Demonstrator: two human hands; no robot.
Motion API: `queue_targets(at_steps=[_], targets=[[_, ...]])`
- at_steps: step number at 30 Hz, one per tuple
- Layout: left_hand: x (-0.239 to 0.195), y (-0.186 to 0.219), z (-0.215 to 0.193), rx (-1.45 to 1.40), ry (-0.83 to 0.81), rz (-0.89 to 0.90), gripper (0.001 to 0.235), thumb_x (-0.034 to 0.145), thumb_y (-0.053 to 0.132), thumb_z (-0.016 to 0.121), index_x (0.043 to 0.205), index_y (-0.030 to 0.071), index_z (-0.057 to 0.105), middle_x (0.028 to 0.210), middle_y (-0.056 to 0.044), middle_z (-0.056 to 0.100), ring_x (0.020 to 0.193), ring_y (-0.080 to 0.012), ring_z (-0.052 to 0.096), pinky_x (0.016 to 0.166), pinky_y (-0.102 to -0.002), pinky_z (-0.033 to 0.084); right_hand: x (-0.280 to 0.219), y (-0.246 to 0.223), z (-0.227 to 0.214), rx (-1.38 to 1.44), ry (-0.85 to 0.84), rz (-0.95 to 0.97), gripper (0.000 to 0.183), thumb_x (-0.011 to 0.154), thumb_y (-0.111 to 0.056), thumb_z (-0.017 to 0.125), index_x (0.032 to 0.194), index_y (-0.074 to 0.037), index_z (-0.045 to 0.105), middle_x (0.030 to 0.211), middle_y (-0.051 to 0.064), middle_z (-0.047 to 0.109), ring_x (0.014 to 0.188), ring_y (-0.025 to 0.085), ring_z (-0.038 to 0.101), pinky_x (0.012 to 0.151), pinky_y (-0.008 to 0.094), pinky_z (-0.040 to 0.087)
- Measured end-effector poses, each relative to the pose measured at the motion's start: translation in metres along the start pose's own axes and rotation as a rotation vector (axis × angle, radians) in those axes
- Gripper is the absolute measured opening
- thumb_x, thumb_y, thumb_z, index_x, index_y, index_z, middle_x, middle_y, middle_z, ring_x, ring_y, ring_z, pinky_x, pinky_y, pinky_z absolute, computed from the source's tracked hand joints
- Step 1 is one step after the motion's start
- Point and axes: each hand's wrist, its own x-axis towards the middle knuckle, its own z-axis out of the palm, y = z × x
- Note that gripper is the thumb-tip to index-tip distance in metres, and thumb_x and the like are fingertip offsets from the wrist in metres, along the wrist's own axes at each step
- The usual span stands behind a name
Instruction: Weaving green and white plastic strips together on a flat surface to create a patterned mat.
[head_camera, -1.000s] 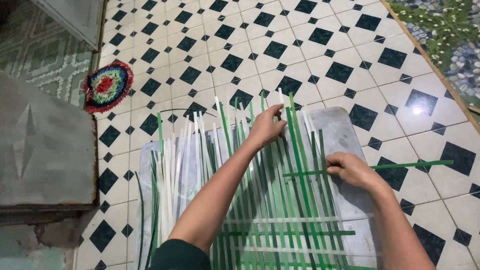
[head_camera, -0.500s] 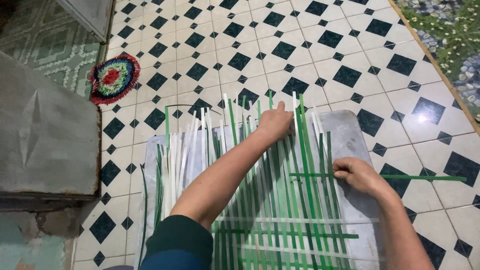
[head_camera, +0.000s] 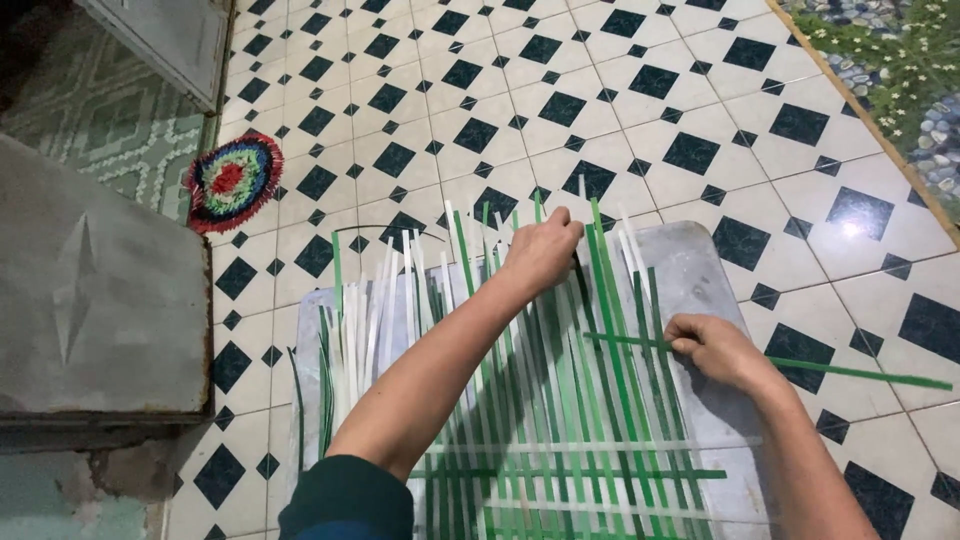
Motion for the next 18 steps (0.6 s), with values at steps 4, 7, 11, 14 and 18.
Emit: queue_targets(at_steps=[4, 7, 11, 14, 18], targets=[[-0.019, 0.007, -0.024, -0.093, -0.037, -0.032, 0.027, 0.072, 0.013, 0.08, 0.093, 0.008, 0.064, 0.101, -0.011, 0.056, 0.081, -0.0378, 0.069, 0.071, -0.051, 0.057, 0.013, 0.018, 0.008, -0.018, 0.06, 0.007, 0.016, 0.092, -0.017, 0.06, 0.091, -0.011, 0.075, 0.081, 0.013, 0.076, 0.087, 0.033, 0.071, 0.079, 0.041, 0.052], [-0.029, 0.01, -0.042, -0.195, -0.066, -0.08, 0.027, 0.07, 0.017, 0.083, 0.091, 0.01, 0.066, 0.099, -0.009, 0.055, 0.083, -0.0359, 0.068, 0.07, -0.047, 0.056, 0.023, 0.028, 0.013, 0.004, 0.106, 0.017, 0.015, 0.092, -0.016, 0.06, 0.09, -0.013, 0.074, 0.072, 0.009, 0.074, 0.078, 0.029, 0.071, 0.075, 0.039, 0.052], [-0.03, 0.014, -0.063, -0.443, -0.099, -0.075, 0.017, 0.079, 0.007, 0.075, 0.095, 0.011, 0.07, 0.092, -0.007, 0.058, 0.087, -0.0315, 0.069, 0.074, -0.041, 0.056, 0.002, 0.0, 0.003, 0.044, 0.081, -0.023, 0.016, 0.091, -0.011, 0.06, 0.096, -0.007, 0.075, 0.082, 0.021, 0.076, 0.082, 0.037, 0.072, 0.079, 0.044, 0.052], [-0.03, 0.032, -0.089, -0.68, -0.032, -0.055, 0.041, 0.081, 0.001, 0.071, 0.12, 0.004, 0.06, 0.087, -0.017, 0.062, 0.089, -0.043, 0.067, 0.078, -0.052, 0.055, 0.029, 0.032, 0.017, 0.082, 0.061, -0.051, 0.012, 0.089, -0.013, 0.063, 0.091, -0.008, 0.074, 0.073, 0.017, 0.075, 0.074, 0.033, 0.071, 0.075, 0.041, 0.053], [-0.034, 0.03, -0.067, -1.095, 0.005, -0.245, 0.063, 0.083, 0.005, 0.068, 0.141, 0.008, 0.043, 0.084, -0.012, 0.065, 0.075, -0.0265, 0.067, 0.075, -0.044, 0.055, 0.025, 0.029, 0.011, 0.124, 0.046, -0.068, 0.012, 0.089, -0.012, 0.063, 0.088, -0.006, 0.073, 0.065, 0.016, 0.072, 0.069, 0.031, 0.068, 0.073, 0.041, 0.052]])
